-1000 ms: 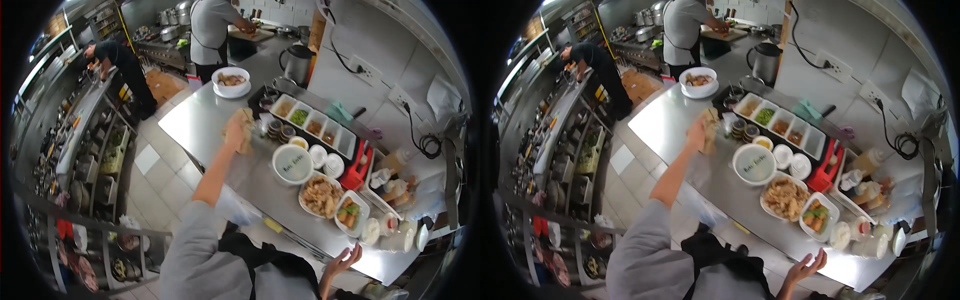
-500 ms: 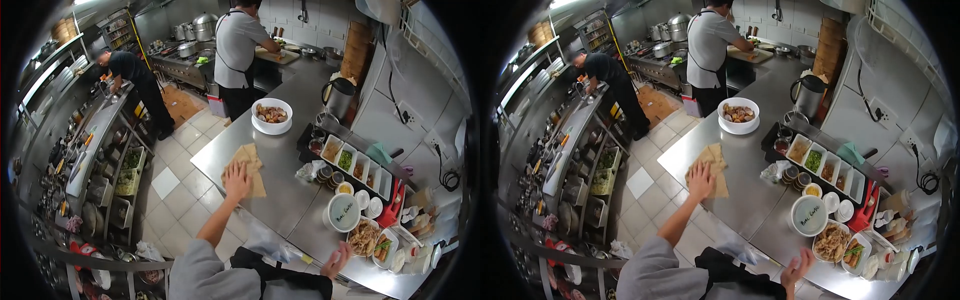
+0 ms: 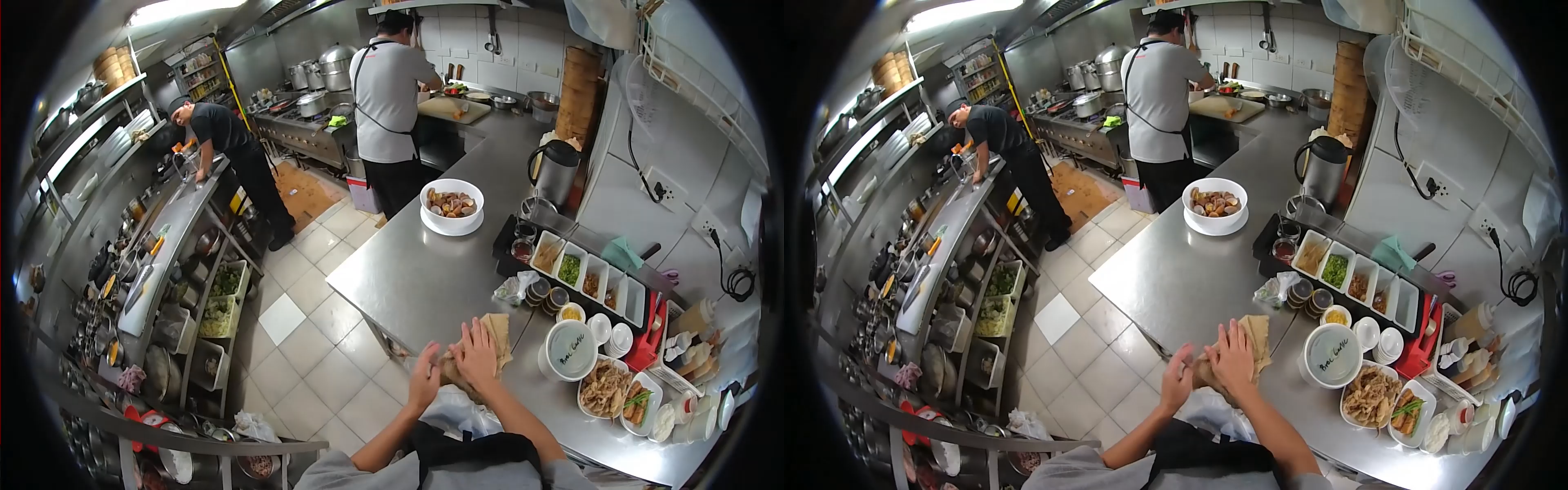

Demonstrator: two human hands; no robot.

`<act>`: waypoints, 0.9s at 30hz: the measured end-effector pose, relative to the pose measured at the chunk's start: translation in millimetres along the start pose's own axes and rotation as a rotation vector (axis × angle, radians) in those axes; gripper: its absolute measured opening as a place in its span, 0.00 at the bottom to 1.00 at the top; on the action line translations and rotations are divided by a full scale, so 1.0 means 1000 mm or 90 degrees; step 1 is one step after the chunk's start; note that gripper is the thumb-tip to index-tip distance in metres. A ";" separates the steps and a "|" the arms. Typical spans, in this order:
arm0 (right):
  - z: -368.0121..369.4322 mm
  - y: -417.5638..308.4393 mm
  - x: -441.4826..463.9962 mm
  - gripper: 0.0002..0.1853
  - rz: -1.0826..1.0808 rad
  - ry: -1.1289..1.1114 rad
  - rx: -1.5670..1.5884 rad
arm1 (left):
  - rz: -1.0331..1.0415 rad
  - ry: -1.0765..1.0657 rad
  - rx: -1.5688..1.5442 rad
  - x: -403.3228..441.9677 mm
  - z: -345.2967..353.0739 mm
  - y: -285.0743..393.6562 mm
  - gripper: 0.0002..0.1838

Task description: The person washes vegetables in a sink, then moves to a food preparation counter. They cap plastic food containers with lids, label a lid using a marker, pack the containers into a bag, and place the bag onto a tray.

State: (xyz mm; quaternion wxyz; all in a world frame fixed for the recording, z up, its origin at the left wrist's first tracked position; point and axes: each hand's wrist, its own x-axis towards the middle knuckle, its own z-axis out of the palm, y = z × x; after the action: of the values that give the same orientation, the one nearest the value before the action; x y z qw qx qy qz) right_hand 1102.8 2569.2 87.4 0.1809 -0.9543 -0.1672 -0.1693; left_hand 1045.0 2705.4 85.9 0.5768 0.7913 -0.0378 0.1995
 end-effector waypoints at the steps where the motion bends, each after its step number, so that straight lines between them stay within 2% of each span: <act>1: -0.009 -0.004 -0.003 0.30 0.012 0.010 -0.016 | -0.016 0.000 -0.007 -0.001 -0.006 0.001 0.21; 3: -0.026 -0.008 -0.012 0.30 0.035 0.025 -0.050 | -0.053 0.002 -0.021 -0.006 -0.012 0.004 0.19; 6: -0.004 0.017 -0.036 0.29 -0.005 -0.020 -0.012 | -0.068 -0.016 -0.049 -0.010 -0.008 -0.011 0.18; 9: -0.016 0.030 -0.036 0.24 0.052 -0.019 0.312 | -0.132 -0.060 -0.157 -0.012 0.000 -0.017 0.16; 12: -0.073 0.006 -0.019 0.19 0.283 -0.134 0.670 | -0.203 -0.038 -0.304 -0.005 0.020 -0.017 0.14; 15: -0.078 -0.024 -0.012 0.18 0.133 0.098 0.823 | -0.428 -0.033 -0.725 0.001 0.043 0.038 0.15; 18: -0.043 -0.008 -0.030 0.19 0.334 -0.044 1.503 | -0.415 -0.022 -1.053 -0.016 0.090 -0.036 0.17; 21: -0.046 -0.007 -0.045 0.20 0.479 -0.089 1.512 | -0.271 -0.135 -0.732 0.001 0.060 0.065 0.16; 24: -0.053 -0.031 -0.052 0.20 0.380 -0.047 1.315 | -0.351 -0.065 -0.838 -0.017 0.069 0.036 0.20; 25: -0.059 -0.032 -0.051 0.20 0.359 -0.044 1.255 | -0.352 -0.047 -0.811 -0.019 0.070 0.028 0.19; 26: -0.065 -0.023 -0.053 0.21 0.167 -0.125 0.875 | -0.357 -0.031 -0.782 -0.019 0.069 0.022 0.19; 27: -0.068 -0.025 -0.058 0.21 0.139 -0.129 0.850 | -0.362 -0.019 -0.754 -0.019 0.067 0.016 0.19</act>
State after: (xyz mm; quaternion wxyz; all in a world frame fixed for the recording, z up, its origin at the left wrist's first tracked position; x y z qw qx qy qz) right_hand 1024.4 2548.6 132.0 0.7302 -0.6607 -0.1550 0.0792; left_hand 1041.1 2634.1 76.4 0.9444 0.3220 0.0614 -0.0263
